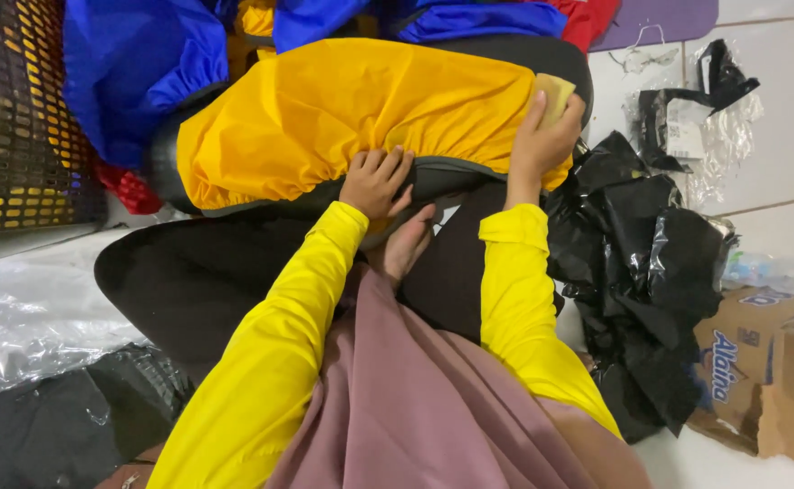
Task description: Cleaning a yellow fabric item with a sponge, folding it, and packing it into a clear plastic bag followed by a black shipping bag.
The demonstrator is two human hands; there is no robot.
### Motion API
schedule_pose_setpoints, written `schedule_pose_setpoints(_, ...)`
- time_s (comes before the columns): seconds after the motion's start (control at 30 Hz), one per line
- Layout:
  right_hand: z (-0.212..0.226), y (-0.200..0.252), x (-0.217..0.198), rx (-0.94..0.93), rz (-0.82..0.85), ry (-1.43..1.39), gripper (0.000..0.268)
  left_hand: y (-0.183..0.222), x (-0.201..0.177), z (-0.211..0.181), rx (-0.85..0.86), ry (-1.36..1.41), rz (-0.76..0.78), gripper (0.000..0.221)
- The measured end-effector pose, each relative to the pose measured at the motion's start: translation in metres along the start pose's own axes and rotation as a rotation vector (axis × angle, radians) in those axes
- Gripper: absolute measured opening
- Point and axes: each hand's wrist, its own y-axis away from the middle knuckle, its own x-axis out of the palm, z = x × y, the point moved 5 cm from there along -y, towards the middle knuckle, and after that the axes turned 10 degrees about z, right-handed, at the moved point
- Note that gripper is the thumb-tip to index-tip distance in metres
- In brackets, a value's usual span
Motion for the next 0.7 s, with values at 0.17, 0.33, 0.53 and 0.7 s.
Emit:
schedule_pose_setpoints(0.17,0.091,0.075,0.041,-0.589,0.41,-0.287,0.046,-0.002,-0.006,0.002,-0.006,0.099,-0.276,0.049)
schedule_pose_setpoints(0.33,0.095,0.066,0.094,-0.826,0.529,-0.151,0.033,-0.003,-0.013,0.003,-0.018,0.097,-0.254,0.04)
schedule_pose_setpoints(0.53,0.028,0.003,0.06,-0.449,-0.016,-0.046,0.025,-0.001,-0.005,-0.002,-0.036,0.101,-0.237,0.047)
schedule_pose_setpoints(0.7,0.091,0.055,0.043,-0.657,0.119,-0.278,0.03,0.003,-0.019,0.01,-0.096,0.156,-0.367,0.044)
